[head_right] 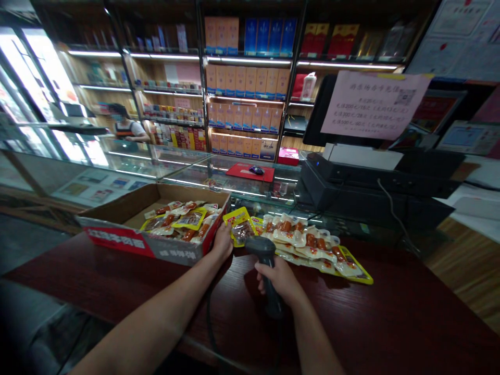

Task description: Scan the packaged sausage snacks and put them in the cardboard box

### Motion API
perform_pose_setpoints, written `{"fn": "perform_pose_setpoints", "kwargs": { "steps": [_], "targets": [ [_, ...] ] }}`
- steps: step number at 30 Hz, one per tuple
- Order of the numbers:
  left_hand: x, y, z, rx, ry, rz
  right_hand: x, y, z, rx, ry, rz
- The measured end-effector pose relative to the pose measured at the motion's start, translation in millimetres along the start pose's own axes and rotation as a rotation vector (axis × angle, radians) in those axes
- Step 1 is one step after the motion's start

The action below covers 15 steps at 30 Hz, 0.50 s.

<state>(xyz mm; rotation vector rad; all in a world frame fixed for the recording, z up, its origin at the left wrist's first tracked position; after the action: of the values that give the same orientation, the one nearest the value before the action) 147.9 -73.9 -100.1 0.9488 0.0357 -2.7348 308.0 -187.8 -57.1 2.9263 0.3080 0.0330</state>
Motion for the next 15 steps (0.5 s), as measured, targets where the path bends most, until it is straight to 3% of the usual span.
{"fn": "perform_pose_setpoints", "kwargs": {
  "steps": [8, 12, 15],
  "targets": [
    [-4.4, 6.5, 6.7, 0.017, 0.042, 0.04, 3.7, 1.6, -8.0, 0.058, -0.197, 0.091],
    [-16.1, 1.6, 7.1, 0.034, -0.101, 0.014, 12.5, 7.4, -23.6, 0.11, -0.275, 0.156],
    [-27.1, -9.3, 7.3, 0.001, -0.326, -0.04, 19.1, 11.9, -35.6, 0.156, -0.296, 0.19]
  ]
}}
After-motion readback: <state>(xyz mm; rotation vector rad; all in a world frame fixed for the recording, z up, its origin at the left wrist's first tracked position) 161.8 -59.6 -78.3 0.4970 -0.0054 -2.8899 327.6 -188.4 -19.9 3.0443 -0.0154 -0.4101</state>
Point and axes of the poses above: each hand's wrist, its own y-axis away from the middle knuckle, its own x-axis out of the back of the hand, z = x × y, the point moved 2 cm from there along -y, towards the middle knuckle, and after that the axes turned 5 degrees about -y, right-handed, at the moved point
